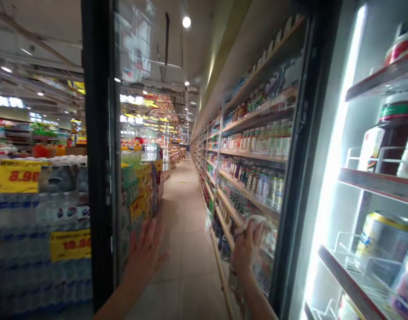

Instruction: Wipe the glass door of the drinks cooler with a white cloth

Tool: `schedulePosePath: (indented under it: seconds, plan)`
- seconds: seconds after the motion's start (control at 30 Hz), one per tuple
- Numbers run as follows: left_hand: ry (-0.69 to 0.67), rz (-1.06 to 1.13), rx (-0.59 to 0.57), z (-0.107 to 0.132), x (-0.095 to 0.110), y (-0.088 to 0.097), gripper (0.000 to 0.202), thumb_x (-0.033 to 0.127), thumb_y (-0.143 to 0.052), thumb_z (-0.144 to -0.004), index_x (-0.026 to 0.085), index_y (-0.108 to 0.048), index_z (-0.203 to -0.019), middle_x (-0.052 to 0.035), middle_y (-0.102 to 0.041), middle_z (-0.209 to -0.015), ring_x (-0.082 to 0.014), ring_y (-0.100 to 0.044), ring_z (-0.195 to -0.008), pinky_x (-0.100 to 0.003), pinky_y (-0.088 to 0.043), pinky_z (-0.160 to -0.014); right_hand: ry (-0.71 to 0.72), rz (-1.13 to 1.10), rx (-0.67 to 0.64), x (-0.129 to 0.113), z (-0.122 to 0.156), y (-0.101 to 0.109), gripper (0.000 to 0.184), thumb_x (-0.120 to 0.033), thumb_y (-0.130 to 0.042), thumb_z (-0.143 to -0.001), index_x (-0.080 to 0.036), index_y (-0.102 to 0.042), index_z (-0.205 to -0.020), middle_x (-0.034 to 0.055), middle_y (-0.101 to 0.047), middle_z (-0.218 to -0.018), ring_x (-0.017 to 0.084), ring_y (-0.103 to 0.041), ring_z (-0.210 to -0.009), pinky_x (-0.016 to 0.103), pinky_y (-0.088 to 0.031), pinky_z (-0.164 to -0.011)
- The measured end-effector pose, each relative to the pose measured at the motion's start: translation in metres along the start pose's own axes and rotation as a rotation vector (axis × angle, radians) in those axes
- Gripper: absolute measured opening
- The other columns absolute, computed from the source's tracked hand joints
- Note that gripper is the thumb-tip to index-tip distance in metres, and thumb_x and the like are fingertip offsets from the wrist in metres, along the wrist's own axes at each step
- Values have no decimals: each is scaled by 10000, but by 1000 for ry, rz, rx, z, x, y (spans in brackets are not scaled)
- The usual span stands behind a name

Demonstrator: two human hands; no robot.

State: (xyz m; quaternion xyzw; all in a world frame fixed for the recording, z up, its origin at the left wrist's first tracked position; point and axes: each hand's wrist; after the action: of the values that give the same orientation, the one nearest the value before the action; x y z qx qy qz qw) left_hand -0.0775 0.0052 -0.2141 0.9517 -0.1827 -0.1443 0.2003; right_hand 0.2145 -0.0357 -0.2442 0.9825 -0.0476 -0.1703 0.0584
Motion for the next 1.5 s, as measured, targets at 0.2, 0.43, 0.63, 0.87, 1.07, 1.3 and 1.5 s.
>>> schedulePosePath:
  seconds: [0.2, 0.43, 0.63, 0.87, 1.07, 1.3, 1.5]
  plan:
    - [-16, 27, 39, -2, -1, 0, 742, 322, -494, -859, 205, -59, -1449, -130, -181, -1500, -319, -118, -1388, -592, -193, -1077, 587, -192, -390, -64, 23, -6, 550, -154, -450, -799, -364, -451, -1307, 12, -395, -1425, 297, -305, -1339, 567, -331, -1029]
    - [-1, -2, 23, -5, 0, -3, 824, 318, -546, -829, 199, -17, -1450, -135, -146, -1503, -323, -128, -1385, -578, -202, -1078, 98, -58, -81, -13, 1, 1, 656, -164, -382, -846, -280, -163, -1453, 103, -119, -1527, 373, -122, -1387, 663, -339, -964]
    - [7, 42, 48, -7, -4, -15, 755, 332, -502, -858, 207, -46, -1446, -135, -188, -1496, -325, -139, -1383, -593, -206, -1071, 520, -121, -319, -23, 15, 0, 654, -113, -430, -798, -396, -322, -1378, 15, -346, -1452, 314, -265, -1358, 577, -405, -972]
    - [33, -9, -9, -9, 0, -17, 829, 318, -553, -829, 201, -6, -1442, -144, -174, -1498, -334, -156, -1380, -588, -237, -1059, -53, -25, -1, 21, -20, -2, 696, -166, -365, -856, -319, -50, -1457, 80, -6, -1538, 381, -98, -1389, 691, -335, -950]
    - [27, -57, 0, -8, -1, -16, 811, 295, -542, -823, 197, -36, -1449, -131, -165, -1505, -327, -150, -1384, -563, -248, -1063, 589, -159, -343, -49, 21, -6, 660, -69, -424, -774, -388, -380, -1350, 0, -331, -1463, 307, -296, -1344, 565, -397, -980]
    - [21, -82, -2, -4, -3, -20, 935, 638, -578, -704, 234, -166, -1441, -107, -235, -1499, -329, -185, -1380, -535, -279, -1050, 185, -49, 34, -10, -19, -8, 605, -224, -410, -861, -254, -231, -1439, 117, -137, -1524, 383, -205, -1362, 624, -340, -971]
    - [11, -92, 24, -2, -5, -20, 931, 683, -536, -704, 237, -179, -1440, -99, -284, -1484, -323, -195, -1377, -522, -278, -1044, 631, -107, -253, -58, 1, -11, 576, -93, -441, -792, -358, -457, -1303, 14, -335, -1461, 306, -300, -1338, 543, -343, -1011]
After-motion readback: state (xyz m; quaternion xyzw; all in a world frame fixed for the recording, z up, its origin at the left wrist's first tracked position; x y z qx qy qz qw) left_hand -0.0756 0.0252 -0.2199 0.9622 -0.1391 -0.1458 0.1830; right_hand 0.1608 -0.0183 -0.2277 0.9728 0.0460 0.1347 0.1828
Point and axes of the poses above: each hand's wrist, its own z-axis away from the middle knuckle, its own y-axis out of the back of the hand, x = y × z
